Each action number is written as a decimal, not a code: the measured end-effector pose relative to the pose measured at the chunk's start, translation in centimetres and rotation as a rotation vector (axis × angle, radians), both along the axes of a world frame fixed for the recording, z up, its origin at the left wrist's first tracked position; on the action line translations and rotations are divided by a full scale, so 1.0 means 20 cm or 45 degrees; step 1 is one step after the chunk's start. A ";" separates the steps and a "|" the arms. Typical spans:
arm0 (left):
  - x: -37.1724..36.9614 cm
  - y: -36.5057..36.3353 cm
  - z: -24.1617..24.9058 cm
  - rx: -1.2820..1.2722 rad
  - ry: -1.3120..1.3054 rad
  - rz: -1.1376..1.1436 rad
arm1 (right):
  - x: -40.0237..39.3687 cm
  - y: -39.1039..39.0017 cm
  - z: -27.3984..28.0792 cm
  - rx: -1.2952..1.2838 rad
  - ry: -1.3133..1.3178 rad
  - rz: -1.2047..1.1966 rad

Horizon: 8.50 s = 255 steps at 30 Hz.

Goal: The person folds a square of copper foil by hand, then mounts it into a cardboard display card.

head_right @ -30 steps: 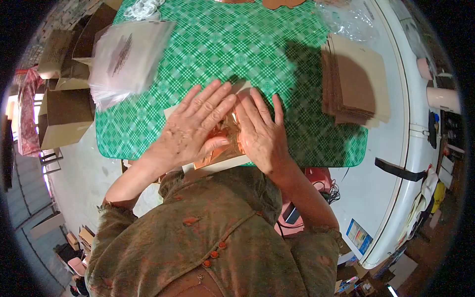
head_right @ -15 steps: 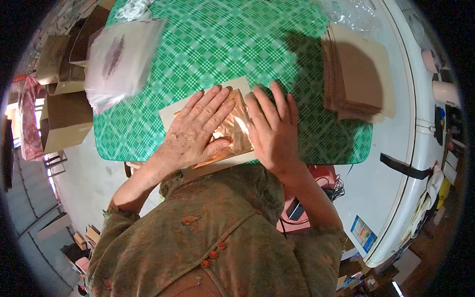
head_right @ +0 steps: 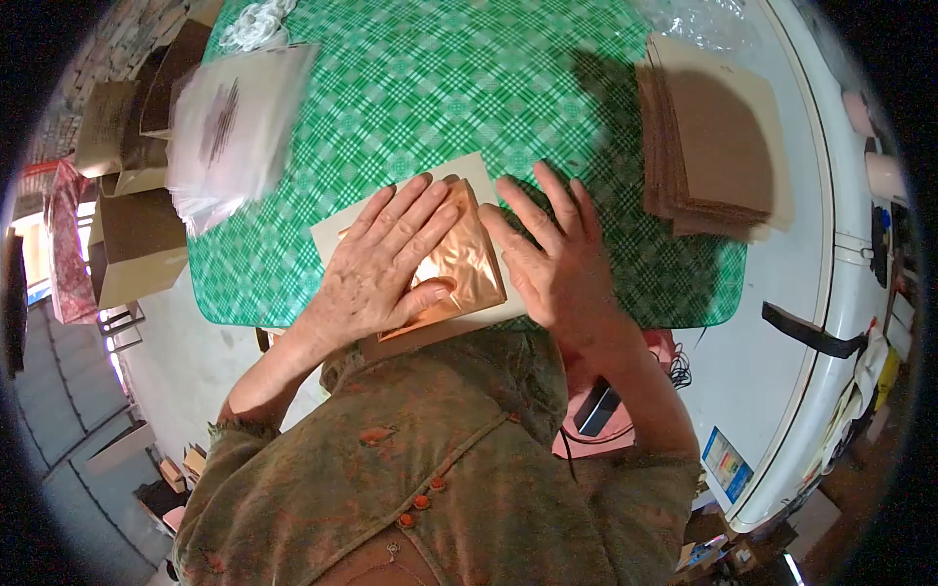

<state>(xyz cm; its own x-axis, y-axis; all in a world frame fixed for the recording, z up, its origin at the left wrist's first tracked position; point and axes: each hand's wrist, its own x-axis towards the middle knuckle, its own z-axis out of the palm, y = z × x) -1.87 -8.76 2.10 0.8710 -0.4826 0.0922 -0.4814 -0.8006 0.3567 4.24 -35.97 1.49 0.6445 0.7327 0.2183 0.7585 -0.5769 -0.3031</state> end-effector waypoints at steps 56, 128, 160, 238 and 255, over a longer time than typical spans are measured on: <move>0.02 0.00 0.00 0.084 0.133 -0.006 | 0.20 0.02 0.00 0.101 0.072 0.322; -0.09 -0.03 -0.12 -0.392 -0.210 0.040 | 0.06 0.22 -0.06 0.128 -0.113 0.007; -0.08 -0.05 -0.09 -0.175 -0.102 0.036 | 0.31 0.28 0.01 0.062 0.015 -0.044; 0.41 0.90 -0.17 -0.306 -0.476 1.097 | -0.59 0.20 -0.28 1.149 0.853 -0.471; 0.39 0.87 -0.21 -0.156 -0.681 1.054 | -0.54 0.29 -0.04 1.452 1.550 -0.687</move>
<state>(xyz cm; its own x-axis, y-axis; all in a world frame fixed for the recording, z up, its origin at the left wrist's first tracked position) 5.93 8.69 -2.04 0.7580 0.2980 0.5802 0.0911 -0.9292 0.3582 -6.60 -30.12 0.67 0.9156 0.2387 -0.3237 -0.3758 0.2213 -0.8999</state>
